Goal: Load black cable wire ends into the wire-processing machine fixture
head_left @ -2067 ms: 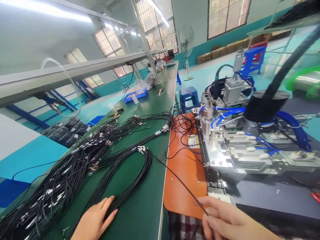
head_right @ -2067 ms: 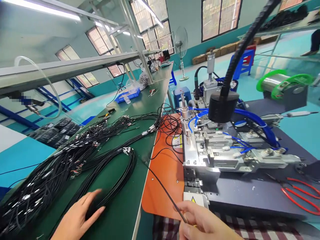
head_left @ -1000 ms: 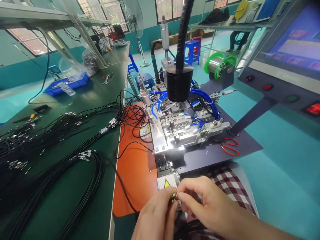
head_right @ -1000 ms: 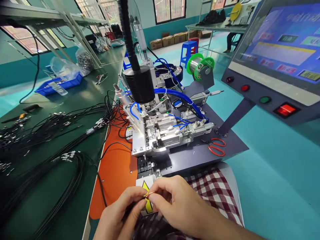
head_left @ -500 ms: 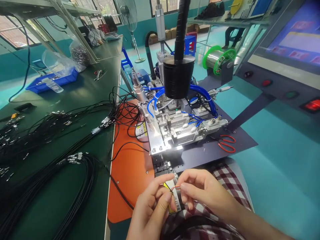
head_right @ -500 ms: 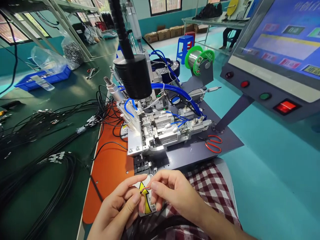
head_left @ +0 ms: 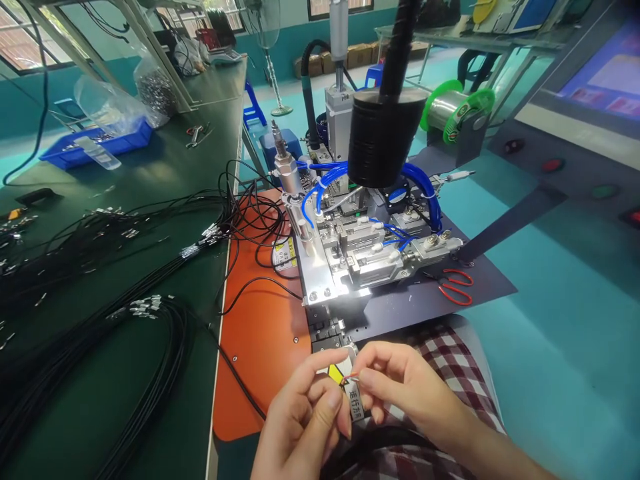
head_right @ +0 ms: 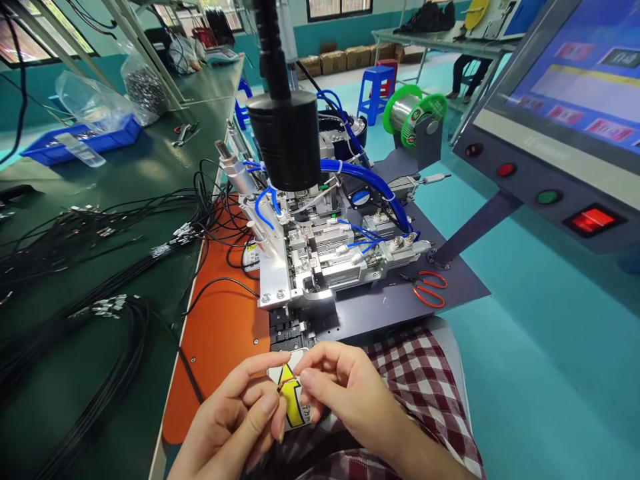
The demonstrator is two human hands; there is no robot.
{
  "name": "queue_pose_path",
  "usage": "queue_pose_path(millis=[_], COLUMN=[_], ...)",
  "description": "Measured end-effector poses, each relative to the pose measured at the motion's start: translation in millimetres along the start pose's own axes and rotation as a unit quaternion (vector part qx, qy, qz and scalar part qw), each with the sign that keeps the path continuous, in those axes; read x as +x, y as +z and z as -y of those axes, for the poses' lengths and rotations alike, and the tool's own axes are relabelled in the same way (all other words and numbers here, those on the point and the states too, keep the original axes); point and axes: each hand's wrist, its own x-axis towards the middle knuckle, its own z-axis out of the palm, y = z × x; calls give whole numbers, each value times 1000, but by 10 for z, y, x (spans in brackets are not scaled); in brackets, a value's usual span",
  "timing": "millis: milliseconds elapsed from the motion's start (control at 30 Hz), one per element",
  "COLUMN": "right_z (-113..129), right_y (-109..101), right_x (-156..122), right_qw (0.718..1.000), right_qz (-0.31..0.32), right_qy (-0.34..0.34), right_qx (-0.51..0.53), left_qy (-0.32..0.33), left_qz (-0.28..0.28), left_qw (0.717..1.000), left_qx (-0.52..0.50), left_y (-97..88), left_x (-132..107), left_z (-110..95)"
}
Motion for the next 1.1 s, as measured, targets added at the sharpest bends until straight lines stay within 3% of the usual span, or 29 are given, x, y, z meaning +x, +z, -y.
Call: queue_pose_path(millis=[233, 667, 767, 933, 1100], right_z=[41, -49, -52, 0, 138], right_y=[40, 101, 90, 43, 52], right_x=[-78, -102, -68, -49, -85], right_qw=[984, 925, 930, 965, 976], right_qz=[-95, -116, -110, -128, -86], right_qy=[-71, -192, -196, -127, -112], right_qx=[-132, -305, -293, -190, -164], left_qy=[7, -19, -25, -40, 10], left_qz=[4, -46, -65, -79, -86], left_qw=[1000, 998, 998, 996, 996], left_qx=[-7, -33, -8, -9, -5], left_y=[12, 66, 58, 48, 79], left_x=[23, 45, 58, 104, 160], left_z=[11, -11, -24, -67, -58])
